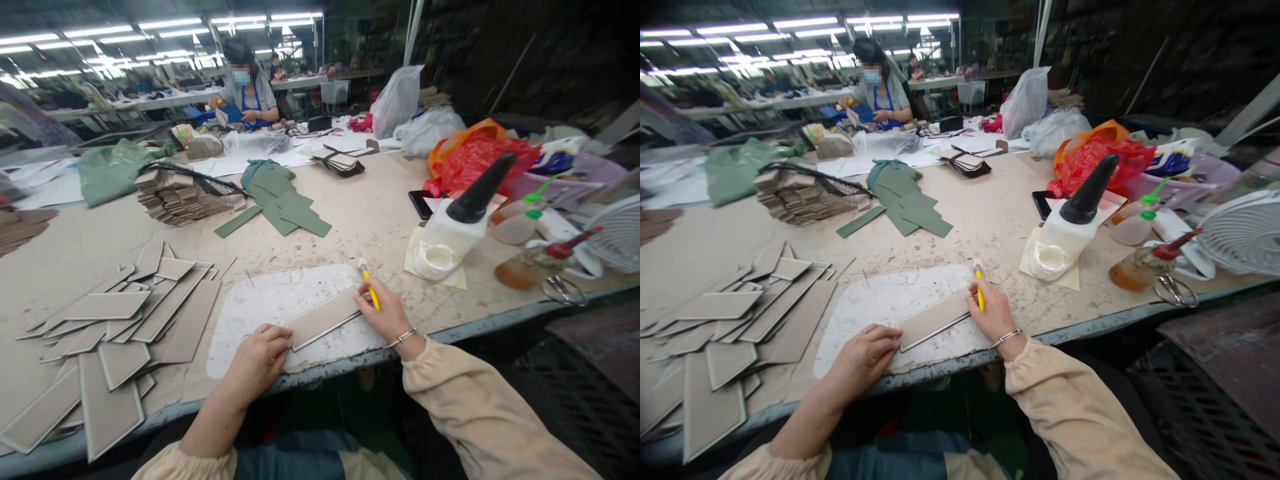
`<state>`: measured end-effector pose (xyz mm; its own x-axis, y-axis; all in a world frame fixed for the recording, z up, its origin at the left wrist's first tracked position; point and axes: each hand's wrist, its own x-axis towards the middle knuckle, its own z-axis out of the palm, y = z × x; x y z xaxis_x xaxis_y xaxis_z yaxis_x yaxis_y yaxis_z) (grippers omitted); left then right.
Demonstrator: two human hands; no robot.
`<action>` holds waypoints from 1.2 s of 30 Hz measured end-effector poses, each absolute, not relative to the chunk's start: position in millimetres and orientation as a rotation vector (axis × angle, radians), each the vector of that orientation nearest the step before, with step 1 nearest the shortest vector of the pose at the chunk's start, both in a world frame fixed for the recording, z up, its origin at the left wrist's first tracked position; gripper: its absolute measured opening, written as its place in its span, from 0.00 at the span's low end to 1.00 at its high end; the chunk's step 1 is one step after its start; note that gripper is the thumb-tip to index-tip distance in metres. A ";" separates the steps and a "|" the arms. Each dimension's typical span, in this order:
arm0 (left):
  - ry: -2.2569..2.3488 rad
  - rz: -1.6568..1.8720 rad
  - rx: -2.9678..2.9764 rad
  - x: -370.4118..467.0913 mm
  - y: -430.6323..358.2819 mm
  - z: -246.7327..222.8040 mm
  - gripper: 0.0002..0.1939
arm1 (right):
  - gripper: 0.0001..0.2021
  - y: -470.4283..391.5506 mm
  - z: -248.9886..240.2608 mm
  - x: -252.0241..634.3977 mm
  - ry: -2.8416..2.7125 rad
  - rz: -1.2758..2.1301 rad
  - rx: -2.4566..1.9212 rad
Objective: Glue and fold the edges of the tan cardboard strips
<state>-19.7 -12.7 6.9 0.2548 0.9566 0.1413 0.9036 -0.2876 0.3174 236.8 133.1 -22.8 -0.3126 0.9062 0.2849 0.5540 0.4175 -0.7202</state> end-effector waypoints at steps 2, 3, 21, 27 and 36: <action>1.752 0.470 2.348 -19.4 -12.2 7.2 0.10 | 0.05 133.5 -24.1 237.1 -2.009 0.659 -1.229; 1.748 0.472 2.347 -19.4 -12.0 7.3 0.10 | 0.05 133.7 -24.3 237.2 -2.014 0.656 -1.229; 1.769 0.430 2.346 -17.2 -11.3 8.2 0.10 | 0.06 128.3 -19.3 234.9 -2.221 0.378 -1.289; 1.805 0.366 2.400 -16.5 -11.0 6.9 0.11 | 0.04 118.9 -2.4 234.7 -2.342 0.119 -1.233; 1.807 0.349 2.422 -16.8 -10.7 2.4 0.11 | 0.12 71.9 -12.2 208.5 -2.497 0.540 -0.597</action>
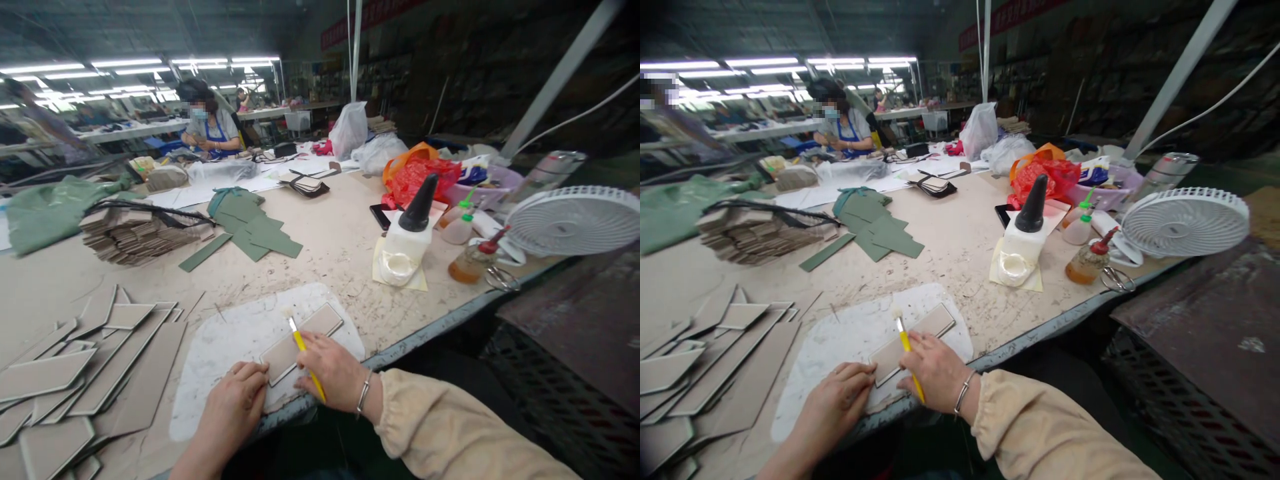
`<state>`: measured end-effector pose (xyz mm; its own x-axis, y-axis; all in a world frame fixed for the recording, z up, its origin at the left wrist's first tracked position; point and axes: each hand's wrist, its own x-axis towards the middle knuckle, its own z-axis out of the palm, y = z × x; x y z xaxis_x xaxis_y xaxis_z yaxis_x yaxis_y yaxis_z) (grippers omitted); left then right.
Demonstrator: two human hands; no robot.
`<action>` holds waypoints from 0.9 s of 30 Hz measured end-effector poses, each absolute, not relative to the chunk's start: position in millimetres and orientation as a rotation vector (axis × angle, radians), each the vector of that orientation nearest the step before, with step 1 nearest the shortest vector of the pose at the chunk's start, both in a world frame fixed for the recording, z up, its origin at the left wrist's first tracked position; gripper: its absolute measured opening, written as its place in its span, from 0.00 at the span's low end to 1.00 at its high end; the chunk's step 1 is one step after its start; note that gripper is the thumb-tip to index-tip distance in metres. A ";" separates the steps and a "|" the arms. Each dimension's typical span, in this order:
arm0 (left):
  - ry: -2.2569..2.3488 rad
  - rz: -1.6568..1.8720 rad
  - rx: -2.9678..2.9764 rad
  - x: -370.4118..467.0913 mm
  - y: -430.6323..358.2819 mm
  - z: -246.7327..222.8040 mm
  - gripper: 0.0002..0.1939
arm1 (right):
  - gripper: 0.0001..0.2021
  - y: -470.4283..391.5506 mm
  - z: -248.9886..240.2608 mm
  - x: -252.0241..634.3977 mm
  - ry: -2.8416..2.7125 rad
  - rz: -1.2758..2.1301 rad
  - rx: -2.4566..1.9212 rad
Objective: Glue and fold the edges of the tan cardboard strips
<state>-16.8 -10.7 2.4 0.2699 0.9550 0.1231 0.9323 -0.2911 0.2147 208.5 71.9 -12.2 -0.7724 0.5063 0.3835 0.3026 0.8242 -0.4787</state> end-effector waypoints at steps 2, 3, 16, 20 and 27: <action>1.808 0.336 2.418 -16.3 -10.9 3.0 0.10 | 0.17 67.4 -20.0 204.6 -2.511 0.594 -0.610; 1.811 0.331 2.415 -16.0 -10.9 3.7 0.10 | 0.19 67.5 -22.8 204.7 -2.511 0.605 -0.649; 1.961 0.302 2.331 -4.3 -12.2 12.4 0.09 | 0.14 92.3 -25.0 234.7 -2.453 0.415 -1.014; 2.099 0.425 2.313 12.1 -11.1 11.3 0.10 | 0.14 92.3 -26.4 232.0 -2.459 0.361 -1.001; 1.873 0.132 2.523 64.2 -1.4 -10.5 0.34 | 0.13 92.1 -26.3 230.9 -2.465 0.322 -1.013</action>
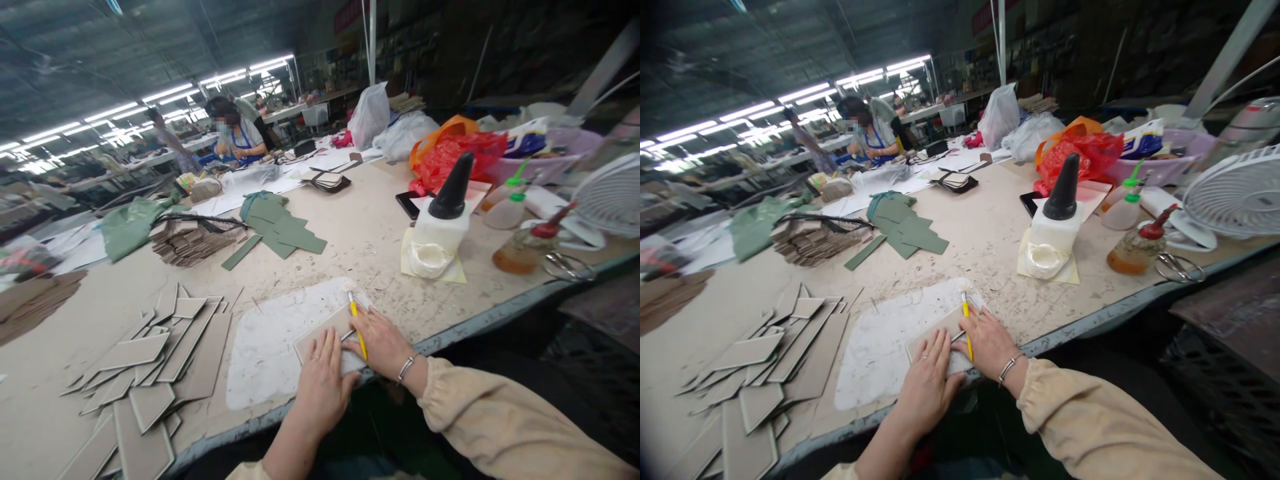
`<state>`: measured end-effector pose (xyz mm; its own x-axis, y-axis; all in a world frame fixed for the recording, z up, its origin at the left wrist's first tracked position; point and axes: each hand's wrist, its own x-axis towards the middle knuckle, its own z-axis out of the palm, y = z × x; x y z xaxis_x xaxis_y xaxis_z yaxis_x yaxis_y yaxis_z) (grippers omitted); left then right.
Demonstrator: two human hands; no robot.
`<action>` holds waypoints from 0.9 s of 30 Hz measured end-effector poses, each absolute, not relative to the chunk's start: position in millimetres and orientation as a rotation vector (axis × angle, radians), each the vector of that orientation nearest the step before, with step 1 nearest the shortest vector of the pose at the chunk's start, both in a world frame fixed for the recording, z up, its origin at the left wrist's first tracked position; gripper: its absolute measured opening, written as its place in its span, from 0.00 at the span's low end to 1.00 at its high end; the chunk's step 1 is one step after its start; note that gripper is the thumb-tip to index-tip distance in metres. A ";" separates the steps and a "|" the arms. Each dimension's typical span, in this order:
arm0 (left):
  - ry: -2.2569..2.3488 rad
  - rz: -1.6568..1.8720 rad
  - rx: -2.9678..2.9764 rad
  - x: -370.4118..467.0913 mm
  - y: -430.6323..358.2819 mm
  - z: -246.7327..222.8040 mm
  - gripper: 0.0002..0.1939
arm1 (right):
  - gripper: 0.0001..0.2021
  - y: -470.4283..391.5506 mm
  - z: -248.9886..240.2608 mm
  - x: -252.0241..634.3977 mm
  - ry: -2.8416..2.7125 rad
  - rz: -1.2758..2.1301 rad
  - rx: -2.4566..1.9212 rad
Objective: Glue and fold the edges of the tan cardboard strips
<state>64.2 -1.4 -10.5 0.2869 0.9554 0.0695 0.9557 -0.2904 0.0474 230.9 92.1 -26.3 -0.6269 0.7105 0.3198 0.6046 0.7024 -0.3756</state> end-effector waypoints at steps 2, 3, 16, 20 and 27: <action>-1.879 -0.049 -2.517 63.5 -7.3 -13.9 0.35 | 0.13 92.6 -25.5 231.0 -2.469 0.333 -1.021; -1.893 -0.019 -2.502 59.2 -12.0 -14.2 0.35 | 0.12 93.1 -24.9 231.3 -2.473 0.341 -1.022; -1.975 0.116 -2.409 28.8 -35.5 -11.1 0.25 | 0.19 70.7 -24.5 201.6 -2.514 0.590 -0.650; -2.037 0.050 -2.391 29.5 -31.2 -8.0 0.23 | 0.19 79.0 -24.0 200.9 -2.528 0.592 -0.730; -2.257 -0.298 -2.361 30.1 -14.0 9.1 0.13 | 0.12 104.0 -28.2 239.0 -2.489 0.432 -1.005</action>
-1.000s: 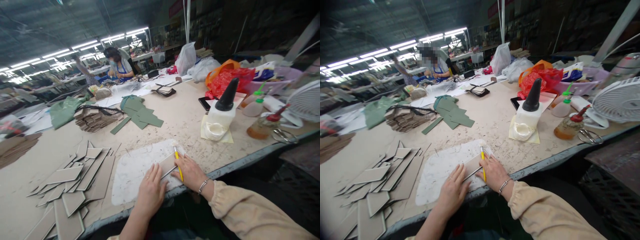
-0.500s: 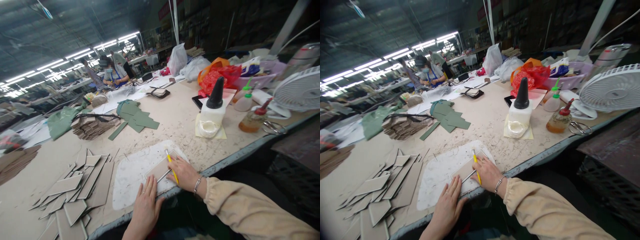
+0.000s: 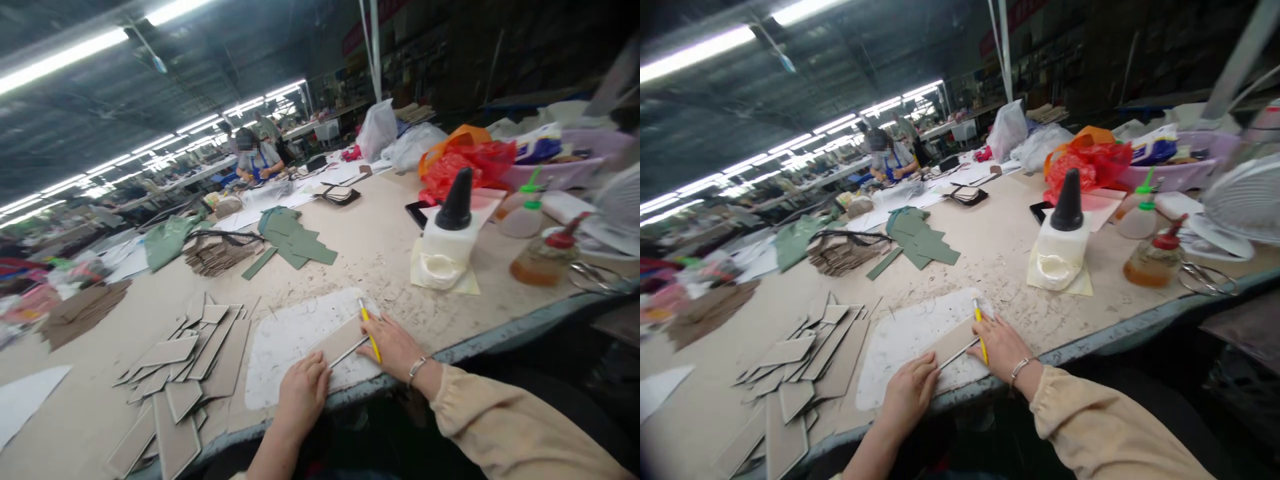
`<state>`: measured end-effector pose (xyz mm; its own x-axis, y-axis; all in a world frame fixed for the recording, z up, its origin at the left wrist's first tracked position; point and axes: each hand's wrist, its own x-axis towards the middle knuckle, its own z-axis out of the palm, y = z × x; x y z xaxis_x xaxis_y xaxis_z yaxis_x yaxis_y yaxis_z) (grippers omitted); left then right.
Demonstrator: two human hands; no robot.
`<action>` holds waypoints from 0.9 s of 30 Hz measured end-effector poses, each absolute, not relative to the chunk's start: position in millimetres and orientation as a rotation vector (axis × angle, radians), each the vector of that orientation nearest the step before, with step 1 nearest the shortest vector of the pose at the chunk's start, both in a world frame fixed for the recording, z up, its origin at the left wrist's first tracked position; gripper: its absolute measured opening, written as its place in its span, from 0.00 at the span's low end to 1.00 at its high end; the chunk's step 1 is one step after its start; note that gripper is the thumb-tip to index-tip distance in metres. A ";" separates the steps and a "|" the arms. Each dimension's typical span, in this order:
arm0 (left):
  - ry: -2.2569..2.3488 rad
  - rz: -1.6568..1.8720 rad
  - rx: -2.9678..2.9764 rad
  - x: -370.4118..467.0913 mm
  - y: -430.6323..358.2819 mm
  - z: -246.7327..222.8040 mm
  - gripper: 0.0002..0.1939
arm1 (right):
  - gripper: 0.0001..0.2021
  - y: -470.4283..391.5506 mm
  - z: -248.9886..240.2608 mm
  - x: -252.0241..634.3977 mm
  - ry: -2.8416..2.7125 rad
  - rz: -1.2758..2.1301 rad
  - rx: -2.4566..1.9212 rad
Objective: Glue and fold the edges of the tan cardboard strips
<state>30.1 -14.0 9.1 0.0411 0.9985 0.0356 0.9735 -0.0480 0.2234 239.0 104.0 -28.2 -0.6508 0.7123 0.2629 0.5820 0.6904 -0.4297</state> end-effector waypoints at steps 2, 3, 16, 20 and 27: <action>2.122 0.317 2.065 30.4 -6.4 13.8 0.09 | 0.12 106.4 -36.3 242.9 -2.474 0.379 -0.984; 2.159 0.317 2.030 29.9 -2.2 15.4 0.09 | 0.11 107.8 -41.3 243.3 -2.472 0.355 -0.964; 2.068 0.212 1.497 16.5 28.9 25.2 0.33 | 0.11 115.0 -49.2 238.6 -2.329 0.236 -0.769; 1.925 0.410 1.215 7.1 21.4 23.4 0.15 | 0.09 116.4 -26.7 239.4 -2.240 0.173 -0.730; 1.663 1.530 0.630 -62.5 15.4 58.8 0.19 | 0.06 121.8 -6.3 234.0 -2.193 0.175 -0.822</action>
<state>-62.5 15.4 58.8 -0.5770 0.7896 -0.2086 -0.1422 0.1543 0.9777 234.0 121.8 -6.3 -0.4935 0.6093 0.6207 0.5030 0.7821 -0.3679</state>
